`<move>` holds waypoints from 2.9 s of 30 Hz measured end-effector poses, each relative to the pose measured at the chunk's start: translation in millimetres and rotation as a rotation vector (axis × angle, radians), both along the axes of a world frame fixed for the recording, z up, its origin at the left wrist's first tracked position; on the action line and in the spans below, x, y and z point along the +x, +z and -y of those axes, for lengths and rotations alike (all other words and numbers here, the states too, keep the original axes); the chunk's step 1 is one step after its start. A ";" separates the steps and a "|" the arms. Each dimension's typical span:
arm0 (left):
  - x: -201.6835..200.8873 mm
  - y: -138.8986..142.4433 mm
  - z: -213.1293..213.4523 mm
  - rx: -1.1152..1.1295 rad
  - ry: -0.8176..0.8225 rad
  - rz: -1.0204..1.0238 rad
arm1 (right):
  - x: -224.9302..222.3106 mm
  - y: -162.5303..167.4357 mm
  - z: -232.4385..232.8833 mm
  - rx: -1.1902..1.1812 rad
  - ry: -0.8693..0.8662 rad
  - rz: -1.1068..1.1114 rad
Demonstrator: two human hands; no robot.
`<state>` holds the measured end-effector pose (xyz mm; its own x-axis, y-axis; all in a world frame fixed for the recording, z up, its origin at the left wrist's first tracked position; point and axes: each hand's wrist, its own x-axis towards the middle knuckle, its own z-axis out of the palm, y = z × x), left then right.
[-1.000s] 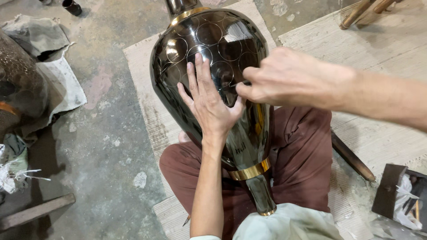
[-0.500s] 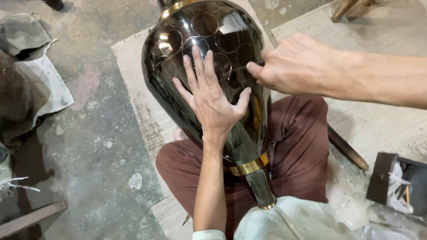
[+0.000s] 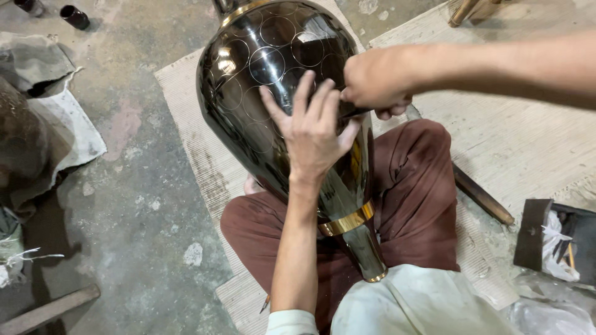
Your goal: The person sits on the floor and uses a small metal tool to engrave circular patterns on the surface of a large dark metallic vase. They hold the vase steady with one hand while carefully tracing the designs with the other.
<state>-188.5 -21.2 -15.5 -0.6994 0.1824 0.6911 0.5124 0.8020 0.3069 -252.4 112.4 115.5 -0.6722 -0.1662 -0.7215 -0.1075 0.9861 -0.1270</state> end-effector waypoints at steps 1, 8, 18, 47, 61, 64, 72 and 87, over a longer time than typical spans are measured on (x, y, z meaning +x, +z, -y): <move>-0.5 -0.2 -3.0 -0.028 0.011 -0.033 | -2.6 0.6 -2.8 -0.031 -0.023 0.016; -18.0 10.9 8.1 0.003 -0.132 0.118 | -6.0 10.2 -11.0 -0.176 0.095 -0.082; -16.8 31.4 66.1 -0.038 -0.100 0.223 | 23.9 33.3 24.0 -0.198 -0.201 -0.027; 4.8 1.3 72.5 -0.012 0.147 0.285 | -10.9 -20.8 -23.9 0.205 1.297 -0.575; 22.6 -103.9 132.0 0.938 0.087 0.347 | -56.9 -184.9 -52.0 -1.171 -0.360 -0.972; 21.5 -102.3 133.7 1.032 0.017 0.371 | -73.6 -183.1 -36.9 -1.121 -0.557 -0.828; 19.7 -122.4 141.4 1.256 -0.142 0.410 | -67.8 -178.7 -32.4 -0.912 -0.585 -0.971; 35.4 -55.7 93.4 0.627 0.385 0.326 | 43.7 -80.6 -76.5 -0.906 0.076 -0.822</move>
<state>-153.1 -114.5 -71.2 -0.8182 -0.4674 0.3349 0.0417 0.5326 0.8454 -208.7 188.9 34.9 -0.8396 -0.4461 0.3101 -0.5327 0.5642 -0.6308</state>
